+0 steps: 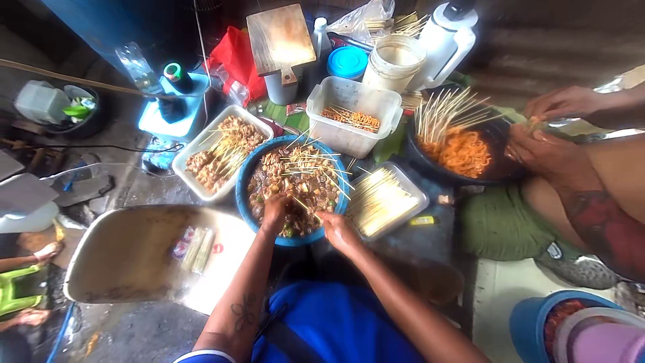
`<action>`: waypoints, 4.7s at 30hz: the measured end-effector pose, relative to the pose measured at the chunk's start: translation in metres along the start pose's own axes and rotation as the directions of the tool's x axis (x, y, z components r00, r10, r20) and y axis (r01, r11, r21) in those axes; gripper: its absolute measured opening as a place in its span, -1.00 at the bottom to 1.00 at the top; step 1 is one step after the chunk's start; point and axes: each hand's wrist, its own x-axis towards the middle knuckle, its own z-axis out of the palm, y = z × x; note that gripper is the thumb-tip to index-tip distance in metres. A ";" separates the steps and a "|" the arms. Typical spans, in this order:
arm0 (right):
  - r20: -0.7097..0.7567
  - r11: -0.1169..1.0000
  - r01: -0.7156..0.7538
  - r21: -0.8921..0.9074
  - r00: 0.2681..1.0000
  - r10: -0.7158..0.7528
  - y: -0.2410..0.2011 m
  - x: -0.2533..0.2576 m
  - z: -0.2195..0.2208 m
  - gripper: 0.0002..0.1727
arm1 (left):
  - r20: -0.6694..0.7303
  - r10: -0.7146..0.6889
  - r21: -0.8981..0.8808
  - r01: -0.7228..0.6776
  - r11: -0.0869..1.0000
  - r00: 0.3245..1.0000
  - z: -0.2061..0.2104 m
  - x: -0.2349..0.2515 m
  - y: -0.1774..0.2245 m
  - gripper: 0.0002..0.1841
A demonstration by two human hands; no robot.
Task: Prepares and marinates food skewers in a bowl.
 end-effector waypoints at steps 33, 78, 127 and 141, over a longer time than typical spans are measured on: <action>-0.028 0.972 -0.107 0.211 0.993 0.116 0.003 0.008 0.013 -0.56 | -0.015 0.257 0.820 -0.135 0.556 0.966 -0.028 0.045 0.032 -0.73; -0.004 0.997 -0.009 0.081 1.000 0.010 -0.036 0.021 -0.001 -0.56 | -0.077 0.018 -0.197 -0.032 0.980 0.997 -0.030 0.021 0.043 -0.77; -0.015 0.994 -0.089 0.068 0.996 0.090 -0.021 0.025 0.024 -0.54 | 0.027 0.285 0.910 -0.142 0.391 0.958 -0.029 0.017 0.020 -0.61; 0.013 0.985 -0.090 0.149 0.996 0.089 -0.016 0.026 0.008 -0.53 | -0.147 0.054 0.203 -0.023 0.979 0.988 -0.054 0.018 0.040 -0.61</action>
